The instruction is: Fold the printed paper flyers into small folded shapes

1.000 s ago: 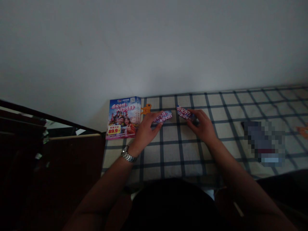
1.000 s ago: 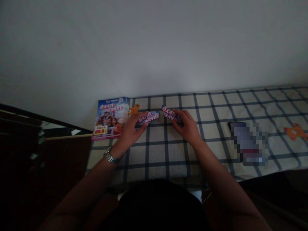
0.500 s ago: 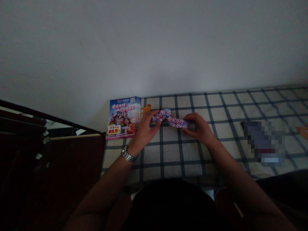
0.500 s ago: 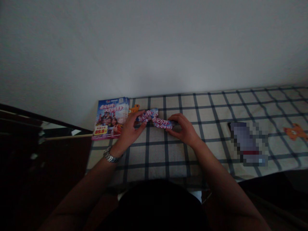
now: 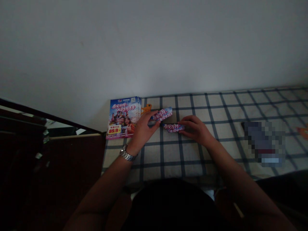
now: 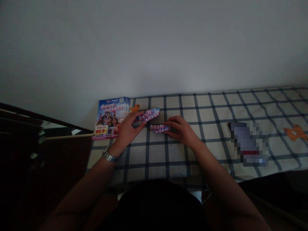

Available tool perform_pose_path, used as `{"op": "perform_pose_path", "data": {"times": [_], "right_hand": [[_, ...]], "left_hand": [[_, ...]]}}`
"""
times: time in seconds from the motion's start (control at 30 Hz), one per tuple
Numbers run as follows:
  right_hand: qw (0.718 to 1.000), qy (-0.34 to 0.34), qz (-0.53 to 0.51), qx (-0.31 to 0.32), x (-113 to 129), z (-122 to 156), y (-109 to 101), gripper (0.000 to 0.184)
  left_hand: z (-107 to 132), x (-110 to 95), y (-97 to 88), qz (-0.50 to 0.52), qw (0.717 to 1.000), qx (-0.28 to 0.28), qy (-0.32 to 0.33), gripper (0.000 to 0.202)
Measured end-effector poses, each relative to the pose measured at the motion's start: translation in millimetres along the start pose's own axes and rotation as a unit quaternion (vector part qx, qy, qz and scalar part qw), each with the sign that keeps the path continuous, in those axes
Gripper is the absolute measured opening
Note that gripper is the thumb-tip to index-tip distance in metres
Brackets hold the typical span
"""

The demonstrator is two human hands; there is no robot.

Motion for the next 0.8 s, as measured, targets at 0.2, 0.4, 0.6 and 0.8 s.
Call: {"op": "perform_pose_path", "data": {"times": [0.2,0.4,0.6,0.8], "right_hand": [[0.999,-0.014,-0.035,0.0,4.3,-1.1,0.5,0.041],[0.999,-0.015,-0.032,0.001,2.6,2.1,2.5,0.042],[0.999,-0.003,-0.034,-0.009,2.1,2.2,0.0,0.047],[0.999,0.0,-0.03,0.012,4.7,0.3,0.4,0.051]], "left_hand": [[2.7,-7.9,3.2,0.05,0.997,0.05,0.019,0.044],[4.9,-15.6,4.5,0.045,0.994,0.064,0.08,0.041],[6.4,-11.9,8.4,0.083,0.989,0.098,0.074,0.042],[7.4,-9.6,9.6,0.107,0.985,0.125,0.053,0.041]]}}
Point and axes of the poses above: each hand's wrist, its own z-axis away from the middle knuckle, its own y-axis out of the palm, x = y × z, the point moved 5 cm from there along -z, towards the middle knuckle, and after that the axes turned 8 degrees about -y, right-handed, at the moved point
